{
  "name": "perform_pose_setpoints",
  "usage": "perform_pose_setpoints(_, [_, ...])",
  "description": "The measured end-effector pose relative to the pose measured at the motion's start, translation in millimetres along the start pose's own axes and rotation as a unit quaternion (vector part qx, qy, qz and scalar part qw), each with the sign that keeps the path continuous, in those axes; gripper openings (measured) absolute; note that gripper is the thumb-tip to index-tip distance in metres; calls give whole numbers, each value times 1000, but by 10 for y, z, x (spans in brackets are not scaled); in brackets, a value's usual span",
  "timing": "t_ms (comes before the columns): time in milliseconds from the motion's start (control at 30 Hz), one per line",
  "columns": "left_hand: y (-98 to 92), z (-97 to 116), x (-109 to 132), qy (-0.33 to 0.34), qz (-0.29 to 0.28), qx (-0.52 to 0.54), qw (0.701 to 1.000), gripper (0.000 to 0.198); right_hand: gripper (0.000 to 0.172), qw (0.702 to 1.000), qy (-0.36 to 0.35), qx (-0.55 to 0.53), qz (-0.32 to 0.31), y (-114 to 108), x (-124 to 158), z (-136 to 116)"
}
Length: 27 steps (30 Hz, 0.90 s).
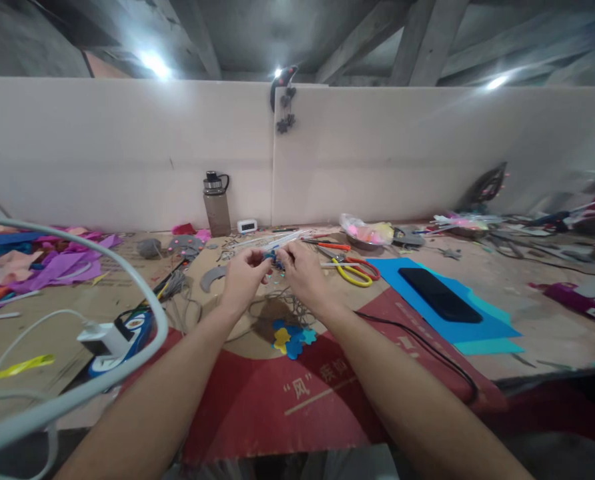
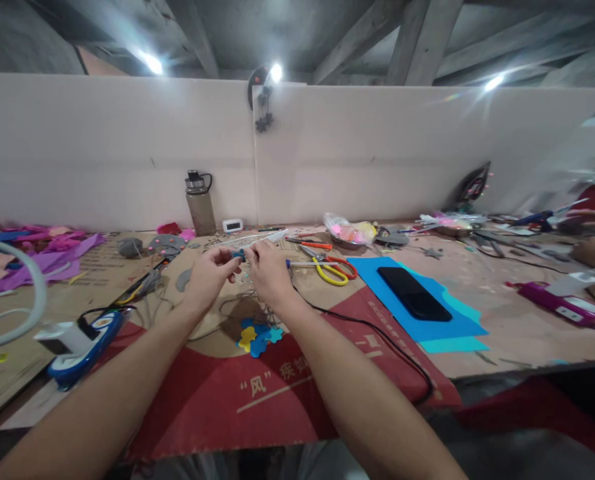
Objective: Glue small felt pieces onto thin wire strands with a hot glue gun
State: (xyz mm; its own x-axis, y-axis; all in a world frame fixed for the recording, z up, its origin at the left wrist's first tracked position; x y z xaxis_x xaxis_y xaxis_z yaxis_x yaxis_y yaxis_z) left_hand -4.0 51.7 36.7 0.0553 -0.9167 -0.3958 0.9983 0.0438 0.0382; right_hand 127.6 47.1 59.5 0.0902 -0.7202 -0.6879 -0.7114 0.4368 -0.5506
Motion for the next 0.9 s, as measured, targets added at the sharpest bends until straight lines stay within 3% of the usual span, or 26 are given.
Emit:
perform_pose_setpoints(367, [56,35,28,0,-32,-31,999,20,32,997,35,60,-34,-18,-11,12])
perform_pose_setpoints(900, [131,-26,31,-10,-68,3,998,22,40,994,42,93,-34,-33,1,13])
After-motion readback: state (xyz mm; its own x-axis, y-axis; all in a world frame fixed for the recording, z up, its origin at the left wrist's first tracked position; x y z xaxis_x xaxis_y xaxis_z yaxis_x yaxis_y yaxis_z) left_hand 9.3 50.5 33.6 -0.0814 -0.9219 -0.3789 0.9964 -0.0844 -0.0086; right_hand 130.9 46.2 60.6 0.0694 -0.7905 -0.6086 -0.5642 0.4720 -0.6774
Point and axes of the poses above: each hand's wrist, its own x-axis away from the middle knuckle, its own y-axis out of the palm, z = x × y, the point moved 7 cm from there along -x, towards the middle knuckle, and after that the axes turned 8 degrees about x, right-handed, at the moved point
